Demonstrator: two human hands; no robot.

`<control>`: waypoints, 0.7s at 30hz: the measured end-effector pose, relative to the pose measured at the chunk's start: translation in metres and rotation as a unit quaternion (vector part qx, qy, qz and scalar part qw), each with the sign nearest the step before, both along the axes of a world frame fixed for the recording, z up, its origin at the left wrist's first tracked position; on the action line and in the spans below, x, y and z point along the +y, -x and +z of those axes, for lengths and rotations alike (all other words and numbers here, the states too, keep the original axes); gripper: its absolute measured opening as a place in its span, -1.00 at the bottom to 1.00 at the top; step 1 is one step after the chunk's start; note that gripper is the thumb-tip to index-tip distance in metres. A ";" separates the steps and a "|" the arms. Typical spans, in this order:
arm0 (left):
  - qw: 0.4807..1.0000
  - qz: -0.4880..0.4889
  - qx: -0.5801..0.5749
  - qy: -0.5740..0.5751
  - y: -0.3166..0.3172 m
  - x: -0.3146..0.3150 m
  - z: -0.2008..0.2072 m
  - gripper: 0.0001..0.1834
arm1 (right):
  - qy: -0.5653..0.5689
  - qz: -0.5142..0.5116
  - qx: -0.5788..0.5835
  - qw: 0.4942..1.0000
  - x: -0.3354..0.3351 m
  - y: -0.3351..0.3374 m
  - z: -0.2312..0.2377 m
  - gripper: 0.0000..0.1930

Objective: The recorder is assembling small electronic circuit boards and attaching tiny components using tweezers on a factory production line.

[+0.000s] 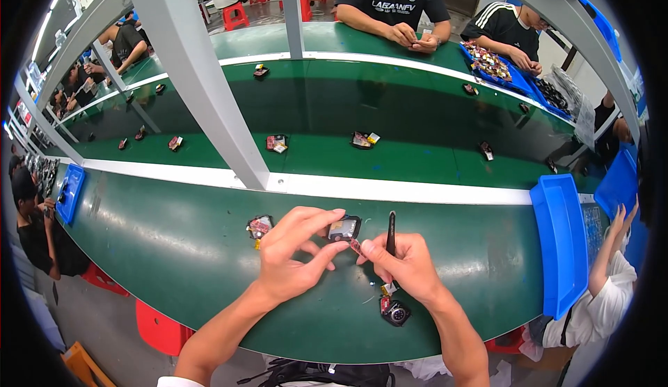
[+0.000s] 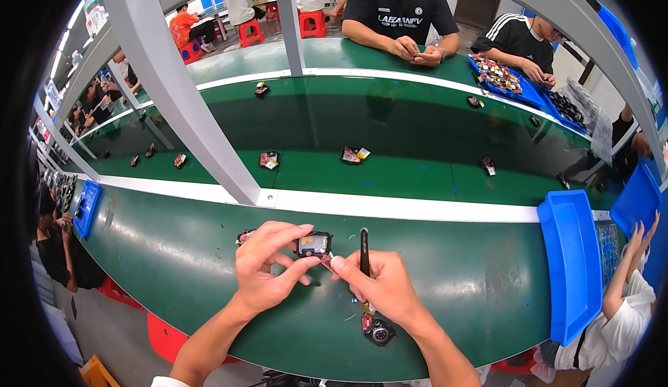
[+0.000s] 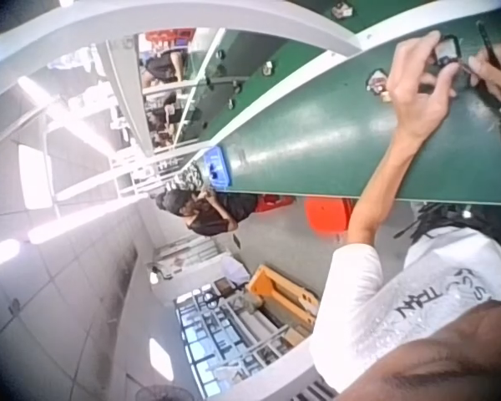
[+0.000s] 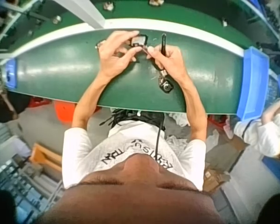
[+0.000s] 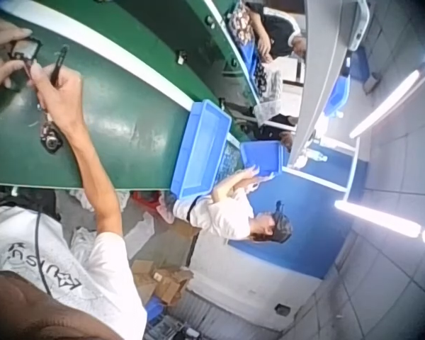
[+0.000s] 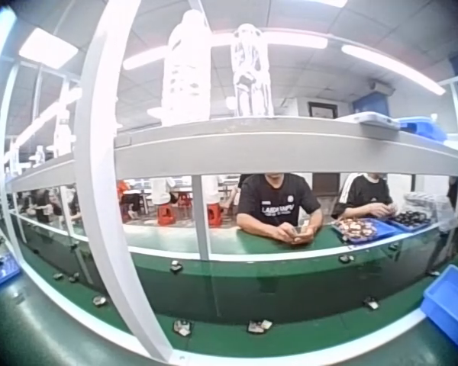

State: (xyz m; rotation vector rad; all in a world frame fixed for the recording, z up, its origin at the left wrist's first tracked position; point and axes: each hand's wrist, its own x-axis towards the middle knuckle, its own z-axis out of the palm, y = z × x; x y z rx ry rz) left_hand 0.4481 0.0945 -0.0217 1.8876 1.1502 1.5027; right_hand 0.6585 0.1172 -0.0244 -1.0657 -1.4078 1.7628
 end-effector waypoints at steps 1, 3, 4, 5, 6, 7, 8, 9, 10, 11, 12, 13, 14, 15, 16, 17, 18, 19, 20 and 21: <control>1.000 -0.001 -0.001 -0.001 0.000 0.000 0.001 -0.47 | -0.001 -0.001 -0.001 1.000 0.000 0.001 0.000 -0.67; 0.999 -0.005 0.007 0.043 0.000 -0.001 0.004 -0.47 | -0.006 -0.040 0.057 0.998 -0.001 0.002 -0.002 -0.76; 0.999 -0.004 0.007 0.043 -0.001 -0.001 0.005 -0.47 | -0.006 -0.040 0.058 0.997 -0.001 0.003 -0.003 -0.76; 0.996 -0.009 -0.009 0.086 -0.001 -0.001 0.006 -0.48 | -0.040 -0.072 0.039 0.996 -0.002 0.005 -0.004 -0.79; 0.991 -0.014 -0.025 0.129 -0.002 0.000 0.007 -0.50 | -0.075 -0.103 0.020 0.992 -0.003 0.006 -0.005 -0.82; 0.991 -0.014 -0.025 0.129 0.000 0.001 0.006 -0.50 | -0.075 -0.103 0.020 0.992 -0.004 0.007 -0.005 -0.82; 0.985 -0.041 -0.039 0.166 0.003 0.002 0.003 -0.48 | -0.153 -0.116 -0.034 0.981 -0.005 0.008 -0.005 -0.83; 0.976 -0.067 -0.052 0.202 0.005 0.003 0.001 -0.46 | -0.229 -0.128 -0.088 0.961 -0.005 0.009 -0.004 -0.84; 0.976 -0.067 -0.052 0.202 0.006 0.003 0.000 -0.46 | -0.229 -0.128 -0.088 0.961 -0.006 0.010 -0.004 -0.84; 0.966 -0.080 -0.092 0.229 0.006 0.003 -0.001 -0.47 | -0.301 -0.134 -0.116 0.937 -0.006 0.011 -0.005 -0.85; 0.953 -0.092 -0.132 0.255 0.007 0.003 -0.001 -0.47 | -0.371 -0.140 -0.144 0.907 -0.006 0.012 -0.005 -0.85; 0.953 -0.092 -0.133 0.256 0.007 0.004 0.000 -0.47 | -0.370 -0.139 -0.144 0.907 -0.006 0.012 -0.005 -0.85; 0.939 -0.106 -0.154 0.287 0.008 0.004 0.001 -0.49 | -0.383 -0.138 -0.154 0.900 -0.006 0.012 -0.005 -0.86; 0.924 -0.120 -0.175 0.319 0.008 0.005 0.001 -0.51 | -0.396 -0.136 -0.163 0.894 -0.007 0.012 -0.006 -0.87; 0.924 -0.120 -0.175 0.318 0.008 0.004 0.001 -0.51 | -0.396 -0.135 -0.163 0.893 -0.007 0.013 -0.006 -0.87; 0.916 -0.109 -0.191 0.336 0.009 0.004 0.001 -0.57 | -0.392 -0.137 -0.161 0.895 -0.007 0.013 -0.006 -0.86; 0.906 -0.098 -0.207 0.355 0.009 0.004 0.001 -0.62 | -0.388 -0.140 -0.159 0.897 -0.007 0.014 -0.006 -0.85; 0.906 -0.098 -0.208 0.355 0.008 0.005 0.000 -0.62 | -0.387 -0.139 -0.160 0.897 -0.007 0.013 -0.007 -0.85; 0.911 -0.080 -0.198 0.354 0.008 0.005 0.000 -0.67 | -0.354 -0.132 -0.154 0.913 -0.007 0.012 -0.007 -0.83; 0.915 -0.062 -0.188 0.353 0.008 0.005 -0.001 -0.71 | -0.319 -0.125 -0.147 0.928 -0.007 0.012 -0.007 -0.82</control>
